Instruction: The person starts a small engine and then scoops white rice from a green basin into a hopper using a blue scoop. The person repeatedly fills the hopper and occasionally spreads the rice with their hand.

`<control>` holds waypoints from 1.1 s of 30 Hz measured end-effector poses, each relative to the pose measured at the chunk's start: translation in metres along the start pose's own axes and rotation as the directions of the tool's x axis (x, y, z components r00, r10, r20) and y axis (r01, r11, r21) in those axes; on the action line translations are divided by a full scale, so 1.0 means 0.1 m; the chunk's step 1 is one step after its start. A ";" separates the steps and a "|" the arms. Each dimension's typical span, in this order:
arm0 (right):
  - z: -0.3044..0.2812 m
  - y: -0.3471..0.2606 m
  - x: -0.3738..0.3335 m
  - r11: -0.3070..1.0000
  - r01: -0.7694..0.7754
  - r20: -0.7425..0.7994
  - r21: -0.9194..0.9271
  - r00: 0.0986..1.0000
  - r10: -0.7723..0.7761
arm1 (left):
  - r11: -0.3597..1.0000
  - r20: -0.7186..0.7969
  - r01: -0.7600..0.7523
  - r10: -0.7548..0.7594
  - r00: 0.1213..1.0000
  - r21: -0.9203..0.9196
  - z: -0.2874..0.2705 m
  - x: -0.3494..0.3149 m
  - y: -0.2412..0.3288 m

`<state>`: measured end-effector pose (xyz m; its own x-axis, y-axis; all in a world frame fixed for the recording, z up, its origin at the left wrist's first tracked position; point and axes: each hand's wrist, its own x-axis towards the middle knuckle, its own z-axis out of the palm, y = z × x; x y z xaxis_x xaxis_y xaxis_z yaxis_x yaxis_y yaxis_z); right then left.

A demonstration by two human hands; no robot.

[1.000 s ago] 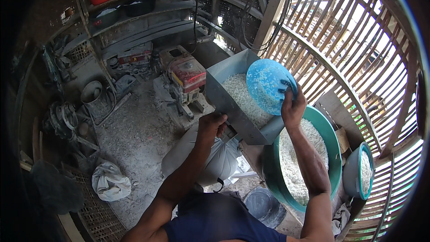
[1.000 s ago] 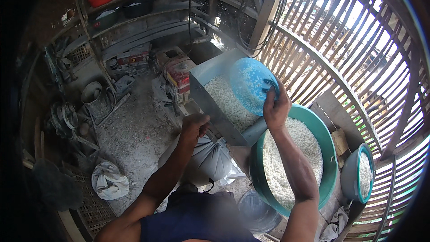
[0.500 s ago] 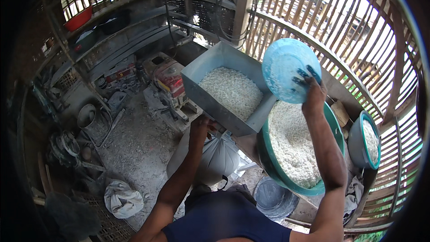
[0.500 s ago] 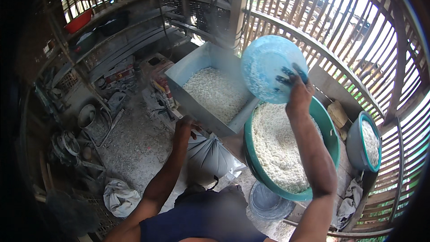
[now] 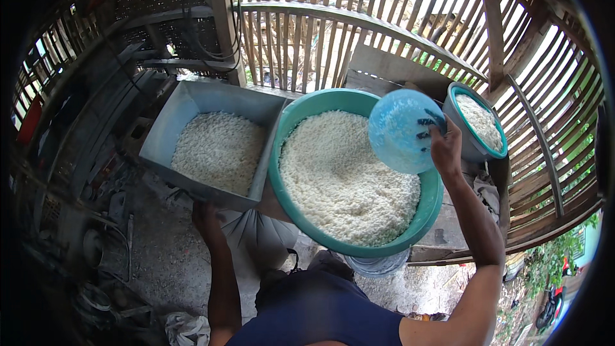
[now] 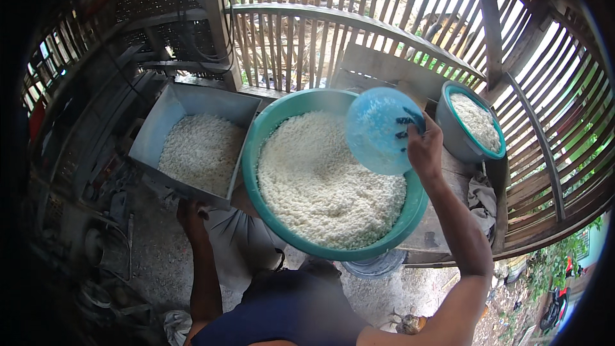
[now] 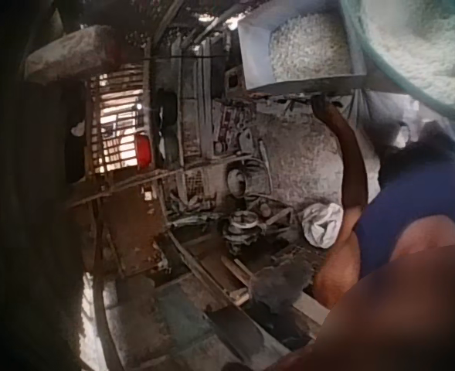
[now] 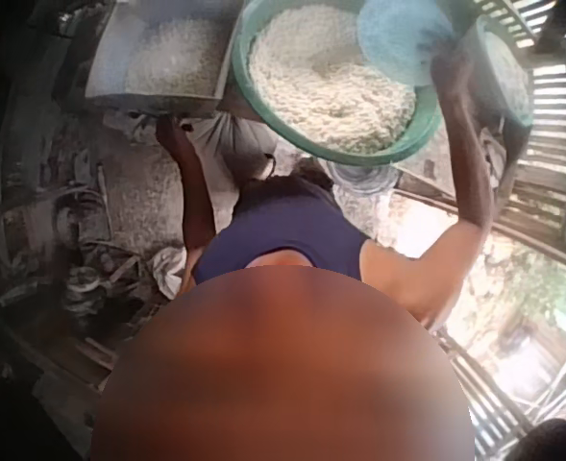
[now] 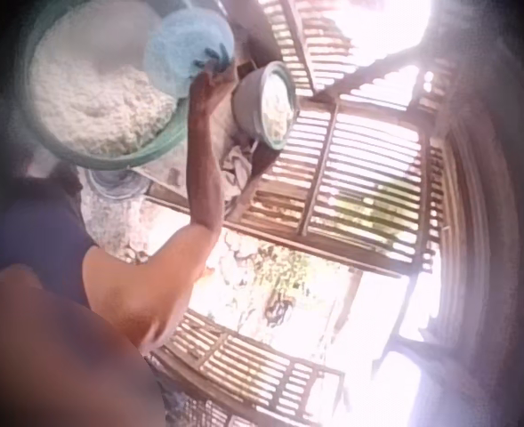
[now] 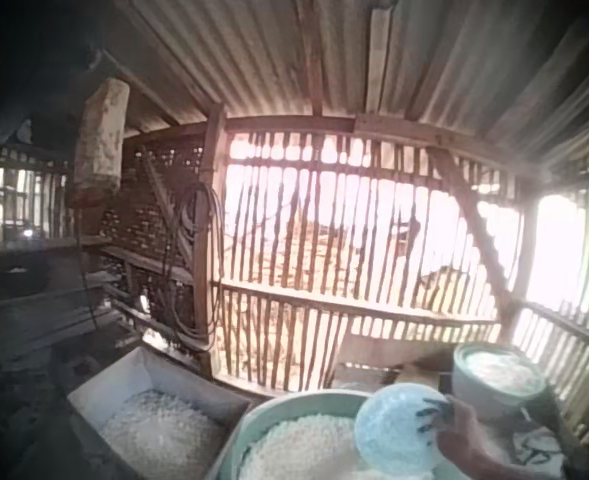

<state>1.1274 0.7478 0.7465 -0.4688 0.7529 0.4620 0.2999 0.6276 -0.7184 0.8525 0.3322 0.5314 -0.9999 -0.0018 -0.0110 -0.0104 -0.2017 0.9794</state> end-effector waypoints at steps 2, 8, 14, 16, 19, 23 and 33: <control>-0.22 0.10 0.04 0.930 0.153 0.085 -0.335 0.988 -0.132 | 0.988 -0.097 -0.070 0.084 0.992 0.138 0.07 -0.28 0.06; -0.18 0.74 0.10 0.881 0.186 0.288 -0.435 0.956 -0.059 | 0.713 0.268 -0.680 0.698 0.664 -0.171 0.73 -1.45 0.51; 0.26 1.39 -0.42 0.969 -0.208 0.460 -0.131 0.853 0.245 | 0.531 0.714 -0.835 0.640 0.282 -0.146 1.28 -1.55 0.95; 0.64 1.51 -0.67 0.939 -0.336 0.465 0.072 0.844 0.267 | 0.495 0.684 -0.849 0.685 0.252 -0.183 1.30 -1.52 0.97; 0.98 1.55 -0.70 0.808 -0.583 0.611 0.086 0.671 0.420 | 0.463 0.589 -0.848 0.771 0.241 -0.259 1.35 -1.41 0.88; 0.97 1.31 -0.62 0.794 -0.604 0.633 0.072 0.643 0.432 | 0.472 0.588 -0.836 0.773 0.239 -0.280 1.31 -1.18 0.82; 0.43 0.65 -0.47 0.532 -0.768 0.593 0.358 0.627 0.505 | 0.647 0.534 -0.734 0.704 0.468 -0.208 1.10 -1.25 1.18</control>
<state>1.1334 0.7449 0.6554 -0.6351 0.6713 -0.3820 0.2217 -0.3153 -0.9227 0.9754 0.4163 0.6702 -0.4777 0.3807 0.7917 0.7279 -0.3331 0.5994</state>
